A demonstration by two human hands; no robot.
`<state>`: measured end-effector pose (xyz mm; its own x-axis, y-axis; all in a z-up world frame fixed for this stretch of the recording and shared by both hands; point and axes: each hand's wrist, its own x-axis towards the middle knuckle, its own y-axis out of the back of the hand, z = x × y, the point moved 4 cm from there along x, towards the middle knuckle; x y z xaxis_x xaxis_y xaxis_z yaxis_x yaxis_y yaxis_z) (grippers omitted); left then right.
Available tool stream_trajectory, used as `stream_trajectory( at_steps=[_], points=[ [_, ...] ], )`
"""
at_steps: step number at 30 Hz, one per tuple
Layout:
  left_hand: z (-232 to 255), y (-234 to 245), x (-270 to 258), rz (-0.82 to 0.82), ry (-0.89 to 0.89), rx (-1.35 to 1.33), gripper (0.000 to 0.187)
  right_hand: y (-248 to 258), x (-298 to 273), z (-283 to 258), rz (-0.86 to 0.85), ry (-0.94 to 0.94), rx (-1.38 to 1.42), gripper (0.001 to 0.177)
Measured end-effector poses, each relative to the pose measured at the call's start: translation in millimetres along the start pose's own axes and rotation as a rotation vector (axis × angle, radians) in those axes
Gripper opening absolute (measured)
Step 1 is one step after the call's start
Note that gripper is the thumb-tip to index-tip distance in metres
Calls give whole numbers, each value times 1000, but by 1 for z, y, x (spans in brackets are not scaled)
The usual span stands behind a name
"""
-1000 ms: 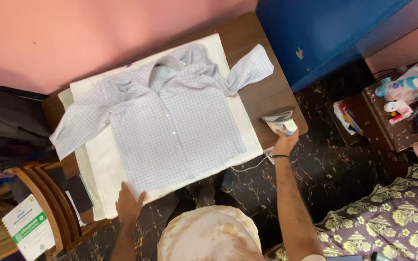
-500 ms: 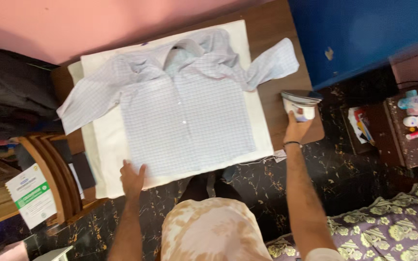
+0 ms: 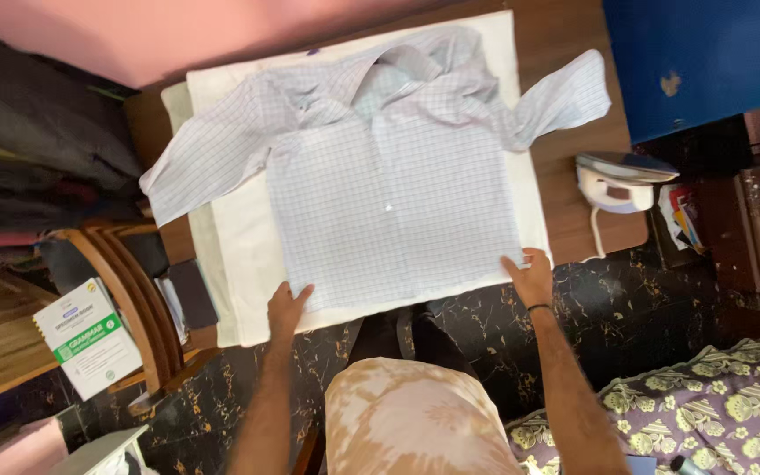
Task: The person irons a checkered shirt laid out on a table. They use an electric iron to smooth the fabric, moving it across the shirt's body and sleeves. The person adjusts the shirt's position and folds the sleeves during the process.
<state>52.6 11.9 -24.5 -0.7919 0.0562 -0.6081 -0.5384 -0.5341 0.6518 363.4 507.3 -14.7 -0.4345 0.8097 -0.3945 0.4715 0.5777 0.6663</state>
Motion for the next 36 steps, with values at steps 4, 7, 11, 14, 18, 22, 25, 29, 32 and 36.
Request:
stream_trajectory(
  at_steps=[4,7,11,14,18,22,25,29,32,36],
  points=[
    [-1,-9,-9,-21,14,-415,44,-12,4,2,-84,-160,112,50],
    [-5,-10,-25,-48,38,-535,37,-12,1,3,-134,-143,297,38],
    [-14,-14,-40,-51,13,-598,39,-5,-9,5,-167,-127,529,31],
    [-24,-17,-53,-44,13,-603,39,-1,-28,16,-176,-143,570,21],
    [-40,-19,-77,-54,29,-663,37,10,-50,45,-161,-167,552,27],
    [-59,-28,-107,-75,-4,-653,34,21,-81,76,-227,-204,582,26],
    [-80,-39,-124,-85,9,-655,32,23,-98,88,-242,-236,573,27],
    [-109,-57,-140,-84,8,-661,32,23,-116,104,-208,-285,522,31],
    [-127,-65,-156,-55,15,-633,33,22,-133,109,-236,-237,555,31],
    [-142,-71,-178,14,31,-580,36,17,-155,115,-221,-264,532,31]
  ],
)
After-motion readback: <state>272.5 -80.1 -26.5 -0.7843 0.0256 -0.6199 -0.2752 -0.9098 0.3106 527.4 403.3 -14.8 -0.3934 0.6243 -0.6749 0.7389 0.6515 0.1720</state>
